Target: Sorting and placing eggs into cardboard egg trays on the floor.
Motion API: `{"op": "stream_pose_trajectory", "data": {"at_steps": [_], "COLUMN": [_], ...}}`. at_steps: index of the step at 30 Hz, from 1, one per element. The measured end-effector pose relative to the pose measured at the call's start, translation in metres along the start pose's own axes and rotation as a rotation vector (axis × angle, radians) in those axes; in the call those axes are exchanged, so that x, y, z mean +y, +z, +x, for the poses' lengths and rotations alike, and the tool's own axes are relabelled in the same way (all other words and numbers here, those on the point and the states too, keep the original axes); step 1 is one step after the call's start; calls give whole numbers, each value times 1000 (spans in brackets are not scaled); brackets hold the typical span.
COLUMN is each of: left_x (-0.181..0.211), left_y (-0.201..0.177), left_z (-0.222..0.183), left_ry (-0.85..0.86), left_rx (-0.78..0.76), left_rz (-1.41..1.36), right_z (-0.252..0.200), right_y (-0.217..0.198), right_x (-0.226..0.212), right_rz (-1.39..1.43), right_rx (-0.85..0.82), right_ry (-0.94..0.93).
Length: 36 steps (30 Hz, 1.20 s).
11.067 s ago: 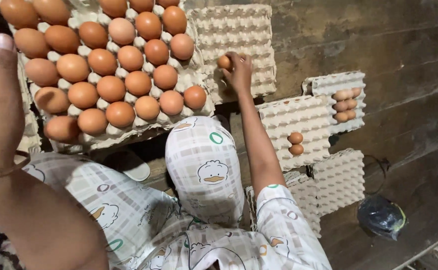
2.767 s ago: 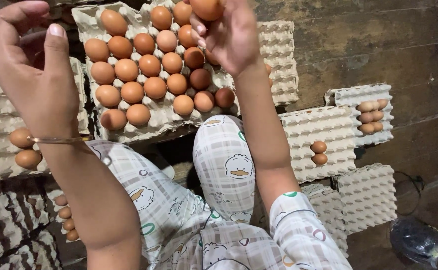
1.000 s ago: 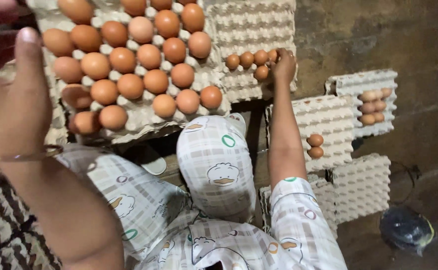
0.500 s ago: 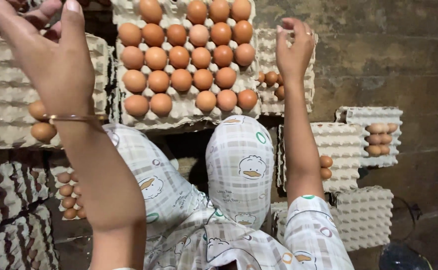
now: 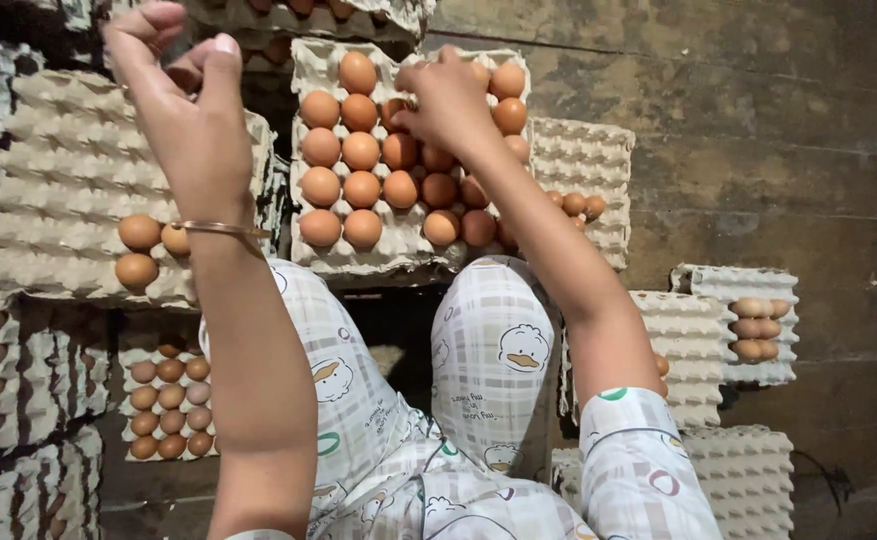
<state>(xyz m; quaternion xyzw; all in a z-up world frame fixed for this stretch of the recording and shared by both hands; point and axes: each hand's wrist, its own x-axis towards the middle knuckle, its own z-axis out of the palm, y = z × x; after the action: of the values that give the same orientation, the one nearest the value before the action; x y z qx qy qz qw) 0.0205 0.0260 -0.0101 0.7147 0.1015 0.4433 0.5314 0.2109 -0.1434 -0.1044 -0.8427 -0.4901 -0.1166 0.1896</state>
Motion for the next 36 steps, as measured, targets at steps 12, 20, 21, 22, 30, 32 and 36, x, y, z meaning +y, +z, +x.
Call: {"op": "stream_pose_trajectory", "data": {"at_steps": [12,20,21,22,30,32,36], "left_x": [-3,9,12,15,17,24,23], "left_y": [2,34,36,38,35,34,34], "left_z": [2,-8,-9,-9,-11,-10,-12], "left_ry": [-30,-466,-468,-467,-242,-304,-331], "left_rx": [-35,-462,-460,-486,-558,-549,-530], "left_rz": [16,52,53,-48,-289,-238,-245], "right_z": [-3,-9,-10,-11,-13,-14,-14], "right_y": [-22,-76,-76,-76,-89,-81,-84], "right_x": [-11,-40,-43,-45,-62,-58,-63], "right_rz": [492,1652,1654,1589,1463,1412,1389], "right_rx": [-145,-72,-74,-40,33,68,61], "right_ry": [175,-57,-56,-45,-35,-114,-146]}}
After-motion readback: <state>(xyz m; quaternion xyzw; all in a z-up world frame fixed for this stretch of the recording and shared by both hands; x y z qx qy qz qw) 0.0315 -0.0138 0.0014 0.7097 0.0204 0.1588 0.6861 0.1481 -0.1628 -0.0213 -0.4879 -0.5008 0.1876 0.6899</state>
